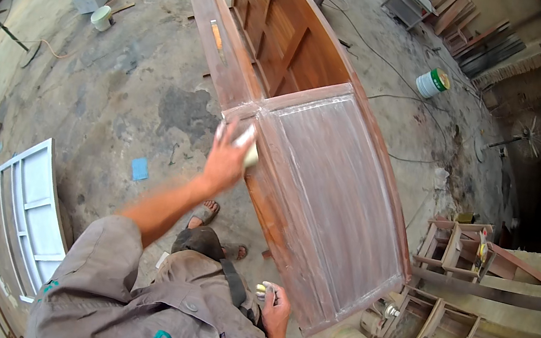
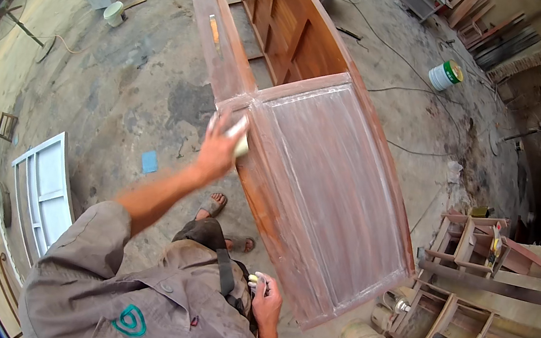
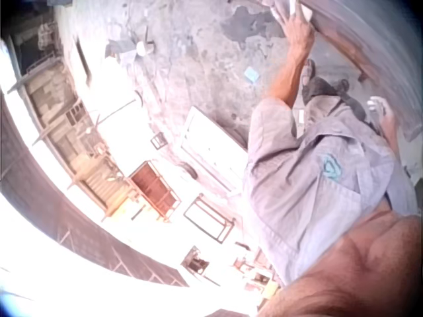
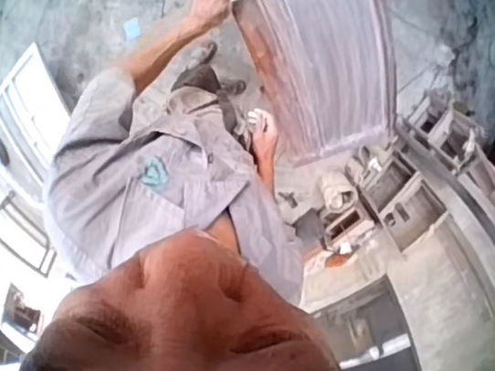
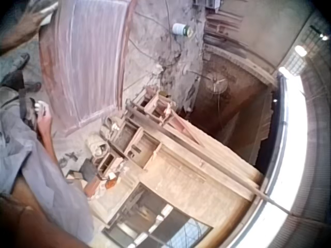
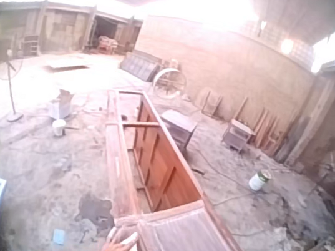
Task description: The person sands the surface of a wooden cabinet door using a sanding block. They move the block across the flat panels and edges, applying even pressure to smooth the wood.
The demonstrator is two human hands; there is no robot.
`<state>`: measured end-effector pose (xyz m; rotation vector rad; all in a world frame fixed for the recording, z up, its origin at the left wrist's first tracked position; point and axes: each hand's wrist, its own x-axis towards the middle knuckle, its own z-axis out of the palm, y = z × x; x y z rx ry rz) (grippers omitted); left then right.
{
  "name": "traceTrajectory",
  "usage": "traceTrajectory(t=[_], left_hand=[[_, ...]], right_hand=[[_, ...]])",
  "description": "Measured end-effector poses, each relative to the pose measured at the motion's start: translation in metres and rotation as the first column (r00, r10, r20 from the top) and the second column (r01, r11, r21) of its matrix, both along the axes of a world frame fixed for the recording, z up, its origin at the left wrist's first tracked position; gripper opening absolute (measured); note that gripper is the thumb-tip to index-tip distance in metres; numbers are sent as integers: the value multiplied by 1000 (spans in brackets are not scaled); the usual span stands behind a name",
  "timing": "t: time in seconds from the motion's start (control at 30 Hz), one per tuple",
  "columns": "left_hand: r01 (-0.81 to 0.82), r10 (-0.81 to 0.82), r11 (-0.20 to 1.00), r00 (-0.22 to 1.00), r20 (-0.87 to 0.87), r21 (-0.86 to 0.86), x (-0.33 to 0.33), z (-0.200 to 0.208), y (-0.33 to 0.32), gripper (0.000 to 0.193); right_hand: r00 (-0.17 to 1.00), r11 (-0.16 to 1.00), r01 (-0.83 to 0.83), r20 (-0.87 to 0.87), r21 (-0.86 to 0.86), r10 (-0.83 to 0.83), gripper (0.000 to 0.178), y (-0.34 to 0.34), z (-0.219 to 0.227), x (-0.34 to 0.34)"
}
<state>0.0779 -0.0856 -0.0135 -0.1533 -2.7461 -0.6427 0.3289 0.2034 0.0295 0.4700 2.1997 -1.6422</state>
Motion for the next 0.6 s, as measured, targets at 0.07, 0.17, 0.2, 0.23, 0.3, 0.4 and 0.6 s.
traceTrajectory(t=[0.07,0.17,0.2,0.23,0.3,0.4,0.6], left_hand=[[148,-149,989,989,21,16,49,-4,40,70],[323,-321,945,945,60,-42,50,-3,29,73],[213,-199,970,972,124,-116,22,-2,9,71],[105,-70,976,982,177,-193,-5,-1,-9,70],[-21,30,992,997,73,-122,-25,10,-21,66],[143,-144,990,988,57,19,63,-4,55,67],[130,-122,986,990,74,-103,4,-10,-26,77]], right_hand=[[1000,999,5,-14,32,-4,23,1,0,-5],[1000,999,-8,-16,42,9,23,3,2,0],[1000,1000,-12,-14,25,13,23,2,4,-1],[1000,1000,-17,-14,10,17,23,2,5,-3],[1000,1000,1,-5,-8,-1,23,7,-2,1],[1000,1000,-8,-21,9,8,23,6,4,-6],[999,999,-12,-51,-33,10,23,4,0,-10]])
